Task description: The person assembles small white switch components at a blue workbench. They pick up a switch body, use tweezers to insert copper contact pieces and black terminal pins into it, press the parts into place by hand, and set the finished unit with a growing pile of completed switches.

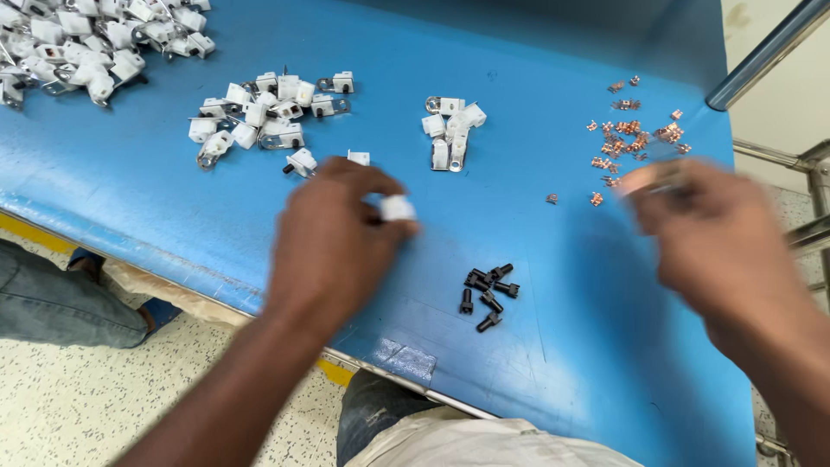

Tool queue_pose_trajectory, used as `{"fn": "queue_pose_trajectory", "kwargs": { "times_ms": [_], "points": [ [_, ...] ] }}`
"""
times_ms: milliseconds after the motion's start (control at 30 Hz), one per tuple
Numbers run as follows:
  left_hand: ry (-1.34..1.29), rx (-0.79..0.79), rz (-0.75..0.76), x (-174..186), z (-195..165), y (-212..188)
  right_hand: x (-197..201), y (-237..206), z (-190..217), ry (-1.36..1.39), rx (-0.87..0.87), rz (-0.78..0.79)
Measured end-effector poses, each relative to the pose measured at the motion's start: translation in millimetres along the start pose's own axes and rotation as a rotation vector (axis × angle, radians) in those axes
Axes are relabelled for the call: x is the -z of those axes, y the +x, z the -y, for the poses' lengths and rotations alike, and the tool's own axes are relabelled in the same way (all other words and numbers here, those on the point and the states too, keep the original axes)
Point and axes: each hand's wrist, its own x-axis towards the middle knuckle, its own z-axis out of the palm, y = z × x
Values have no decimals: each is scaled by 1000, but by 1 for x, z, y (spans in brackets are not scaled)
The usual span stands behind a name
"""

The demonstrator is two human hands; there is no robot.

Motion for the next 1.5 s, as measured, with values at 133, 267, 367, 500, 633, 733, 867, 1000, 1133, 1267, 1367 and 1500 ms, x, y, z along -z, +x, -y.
{"fn": "queue_pose_trajectory", "kwargs": {
  "times_ms": [133,267,367,500,633,733,867,1000,1133,1267,1367,1500],
  "points": [
    [242,68,-36,11,28,12,-30,12,9,-434,80,174],
    [324,-182,-233,-2,26,4,-45,6,11,-425,319,96],
    [139,-237,-129,-20,10,-16,-42,-5,2,-445,259,125],
    [83,-342,177,-40,-16,-35,-29,-19,-2,-499,-115,218],
    [126,-363,270,-46,-29,-31,-17,-22,11,-405,-131,188],
    [169,-404,280,-47,-30,-25,-21,-18,20,-380,-38,166],
    [211,-418,316,-47,-30,-17,-36,-9,22,-443,169,139],
    [177,-317,348,-39,-33,-12,-36,-6,17,-556,61,201],
    [145,-104,498,-27,-40,-7,-26,-10,18,-569,113,171],
    [126,-97,519,-19,-41,0,-17,-18,21,-349,-170,219],
    [100,-89,516,-18,-38,7,-10,-25,21,-21,-327,208],
    [142,-189,506,-21,-30,13,-1,-34,18,101,-446,220]
  ]
}}
